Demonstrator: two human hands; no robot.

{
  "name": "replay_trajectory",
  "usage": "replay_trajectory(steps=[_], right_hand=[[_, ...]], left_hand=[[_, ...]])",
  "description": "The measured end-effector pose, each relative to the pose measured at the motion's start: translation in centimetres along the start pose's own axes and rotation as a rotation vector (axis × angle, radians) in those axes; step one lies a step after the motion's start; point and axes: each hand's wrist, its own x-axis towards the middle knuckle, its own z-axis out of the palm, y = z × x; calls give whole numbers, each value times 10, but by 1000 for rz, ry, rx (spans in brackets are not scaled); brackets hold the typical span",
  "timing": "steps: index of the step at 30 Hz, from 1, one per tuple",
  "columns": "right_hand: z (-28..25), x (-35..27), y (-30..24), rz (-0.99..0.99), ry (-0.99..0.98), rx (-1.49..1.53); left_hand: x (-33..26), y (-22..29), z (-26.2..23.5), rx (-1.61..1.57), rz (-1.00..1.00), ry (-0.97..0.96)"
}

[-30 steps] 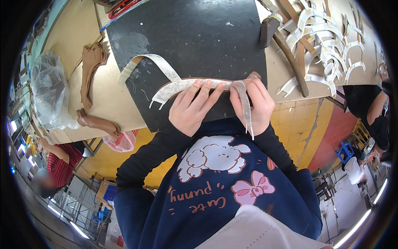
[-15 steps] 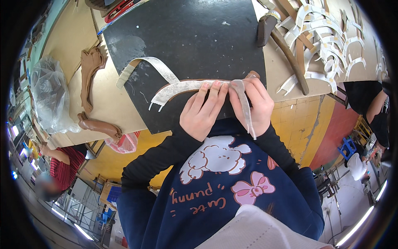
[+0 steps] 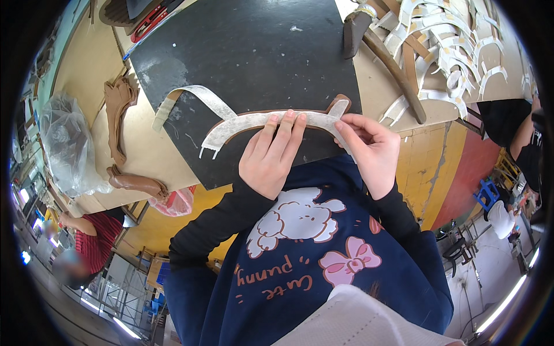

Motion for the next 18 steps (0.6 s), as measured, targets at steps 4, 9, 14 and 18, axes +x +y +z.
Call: replay_trajectory(steps=[4,9,14,18], right_hand=[[2,2,2,-51,18,-103],[7,3,4,-135,78,-129],[8,3,3,-157,89,-165],[7,4,1,-173,86,-211]], left_hand=[[5,1,-2,-7,-4,20],[19,9,5,-123,-54,164],[32,6,16,-413,-116,297],[41,3,9,-738,-491,196]])
